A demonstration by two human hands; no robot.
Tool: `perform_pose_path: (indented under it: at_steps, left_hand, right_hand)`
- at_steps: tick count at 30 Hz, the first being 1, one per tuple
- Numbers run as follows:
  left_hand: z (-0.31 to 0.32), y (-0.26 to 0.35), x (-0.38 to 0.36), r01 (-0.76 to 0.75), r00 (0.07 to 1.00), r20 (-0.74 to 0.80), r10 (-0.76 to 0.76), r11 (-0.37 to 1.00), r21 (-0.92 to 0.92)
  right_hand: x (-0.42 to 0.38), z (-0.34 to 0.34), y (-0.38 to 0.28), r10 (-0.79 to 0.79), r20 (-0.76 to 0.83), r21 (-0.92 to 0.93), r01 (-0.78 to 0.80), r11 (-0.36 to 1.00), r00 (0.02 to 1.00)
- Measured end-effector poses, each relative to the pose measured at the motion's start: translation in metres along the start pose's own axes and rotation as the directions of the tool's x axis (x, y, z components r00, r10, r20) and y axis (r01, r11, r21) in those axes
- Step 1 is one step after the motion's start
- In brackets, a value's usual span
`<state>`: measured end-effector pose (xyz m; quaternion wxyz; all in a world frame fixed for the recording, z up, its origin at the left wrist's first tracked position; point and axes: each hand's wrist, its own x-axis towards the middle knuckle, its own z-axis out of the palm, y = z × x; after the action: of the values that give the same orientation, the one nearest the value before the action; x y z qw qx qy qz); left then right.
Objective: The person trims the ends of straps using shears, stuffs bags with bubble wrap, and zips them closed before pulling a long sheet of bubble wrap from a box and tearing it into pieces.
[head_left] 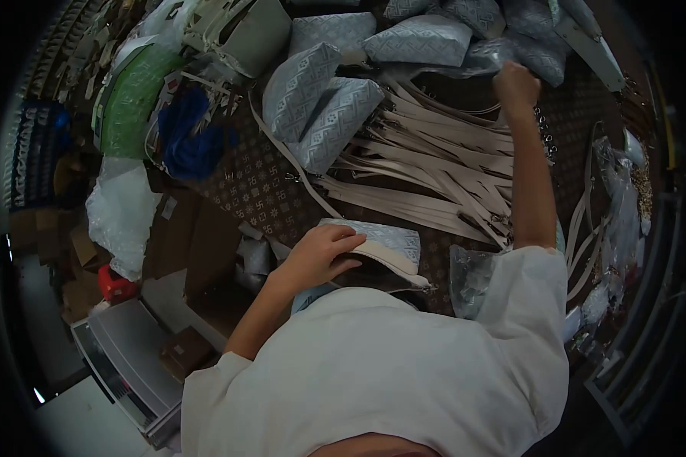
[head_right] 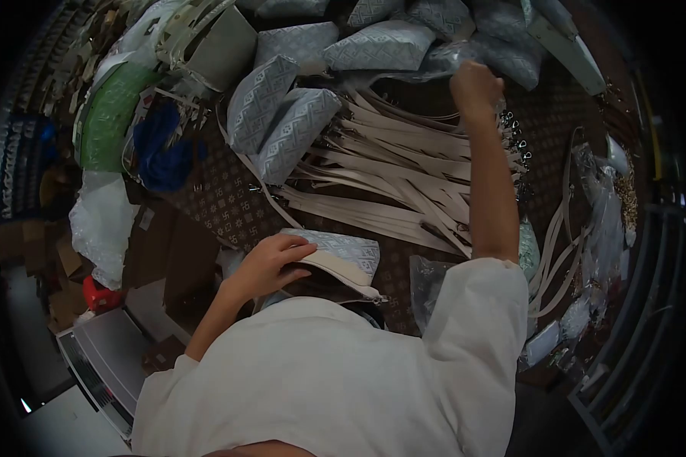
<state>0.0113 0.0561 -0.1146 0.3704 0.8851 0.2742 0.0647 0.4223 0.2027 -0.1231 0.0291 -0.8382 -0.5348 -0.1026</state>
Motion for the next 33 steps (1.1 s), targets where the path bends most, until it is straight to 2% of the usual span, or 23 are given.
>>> perform_pose_path:
  at_steps: [2, 4, 6, 7, 9, 10, 12, 13, 15, 16, 18, 19, 21, 22, 24, 25, 26, 27, 28, 30, 31, 33]
  left_hand:
    - [-0.007, 0.006, -0.003, 0.007, 0.999, -0.040, -0.007, 1.000, -0.003]
    - [-0.013, 0.015, 0.001, 0.007, 0.997, -0.077, -0.007, 1.000, -0.009]
    - [-0.024, 0.024, 0.014, -0.057, 0.944, -0.331, 0.005, 0.988, -0.146]
    - [-0.028, 0.027, 0.021, -0.070, 0.944, -0.330, 0.017, 0.986, -0.148]
    - [-0.034, 0.036, 0.036, -0.179, 0.866, -0.486, 0.117, 0.980, -0.082]
    - [-0.037, 0.044, 0.040, -0.192, 0.865, -0.484, 0.131, 0.978, -0.078]
    - [-0.041, 0.061, 0.047, -0.188, 0.867, -0.481, 0.128, 0.979, -0.079]
    - [-0.038, 0.065, 0.051, -0.198, 0.866, -0.480, 0.140, 0.977, -0.074]
    - [-0.031, 0.068, 0.057, -0.313, 0.881, -0.448, 0.153, 0.899, -0.307]
    - [-0.030, 0.066, 0.056, -0.319, 0.880, -0.447, 0.162, 0.898, -0.302]
    - [-0.026, 0.060, 0.055, -0.197, 0.877, -0.477, -0.068, 0.853, -0.483]
    - [-0.027, 0.054, 0.055, -0.199, 0.877, -0.477, -0.066, 0.852, -0.484]
    - [-0.033, 0.039, 0.052, -0.303, 0.837, -0.545, -0.057, 0.780, -0.547]
    - [-0.040, 0.044, 0.047, -0.302, 0.837, -0.544, -0.060, 0.779, -0.550]
    - [-0.060, 0.061, 0.038, -0.191, 0.713, -0.700, 0.039, 0.972, -0.140]
    - [-0.064, 0.067, 0.034, -0.192, 0.708, -0.705, 0.038, 0.971, -0.141]
    - [-0.064, 0.073, 0.031, -0.133, 0.697, -0.711, 0.098, 0.991, 0.005]
    - [-0.062, 0.077, 0.029, -0.070, 0.689, -0.708, 0.156, 0.986, 0.150]
    - [-0.057, 0.081, 0.029, -0.067, 0.684, -0.713, 0.152, 0.987, 0.146]
    - [-0.042, 0.088, 0.031, 0.060, 0.735, -0.642, 0.219, 0.922, 0.383]
    - [-0.032, 0.090, 0.028, 0.059, 0.735, -0.642, 0.218, 0.923, 0.381]
    - [-0.018, 0.094, 0.022, -0.115, 0.829, -0.450, 0.332, 0.889, 0.444]
  right_hand:
    - [-0.024, -0.071, 0.015, 0.041, -0.121, -0.014, -0.043, 0.999, 0.992]
    - [-0.058, -0.125, 0.023, -0.115, -0.299, 0.002, 0.122, 0.993, 0.947]
    - [-0.090, -0.157, 0.019, -0.281, -0.398, 0.294, 0.411, 0.863, 0.874]
    - [-0.108, -0.171, 0.011, -0.276, -0.399, 0.284, 0.404, 0.869, 0.874]
    - [-0.141, -0.194, -0.012, -0.342, -0.319, 0.665, 0.466, 0.583, 0.884]
    - [-0.153, -0.200, -0.019, -0.334, -0.325, 0.660, 0.465, 0.591, 0.885]
    - [-0.175, -0.201, -0.033, -0.290, -0.338, 0.817, 0.432, 0.382, 0.895]
    - [-0.185, -0.201, -0.043, -0.283, -0.345, 0.812, 0.436, 0.387, 0.895]
    - [-0.204, -0.195, -0.063, -0.244, -0.380, 0.755, 0.451, 0.476, 0.892]
    - [-0.211, -0.191, -0.069, -0.237, -0.386, 0.752, 0.453, 0.479, 0.892]
    - [-0.224, -0.182, -0.077, -0.230, -0.307, 0.760, 0.383, 0.525, 0.923]
    - [-0.228, -0.179, -0.076, -0.230, -0.307, 0.758, 0.383, 0.528, 0.923]
    - [-0.234, -0.173, -0.067, -0.541, -0.001, 0.636, 0.418, 0.649, 0.841]
    - [-0.237, -0.171, -0.067, -0.543, 0.002, 0.635, 0.418, 0.649, 0.840]
    - [-0.239, -0.168, -0.068, -0.467, -0.170, 0.747, 0.423, 0.514, 0.868]
    - [-0.237, -0.169, -0.070, -0.472, -0.172, 0.744, 0.428, 0.513, 0.865]
    - [-0.235, -0.171, -0.074, -0.293, -0.127, 0.945, 0.205, 0.253, 0.948]
    - [-0.234, -0.173, -0.078, -0.137, -0.006, 0.997, -0.005, -0.081, 0.991]
    - [-0.236, -0.174, -0.085, -0.144, -0.007, 0.997, -0.004, -0.078, 0.990]
    - [-0.243, -0.176, -0.102, -0.179, 0.008, 0.936, -0.070, -0.345, 0.984]
    - [-0.243, -0.173, -0.108, -0.179, 0.009, 0.936, -0.071, -0.343, 0.984]
    - [-0.239, -0.164, -0.117, -0.111, 0.050, 0.987, -0.066, -0.144, 0.993]
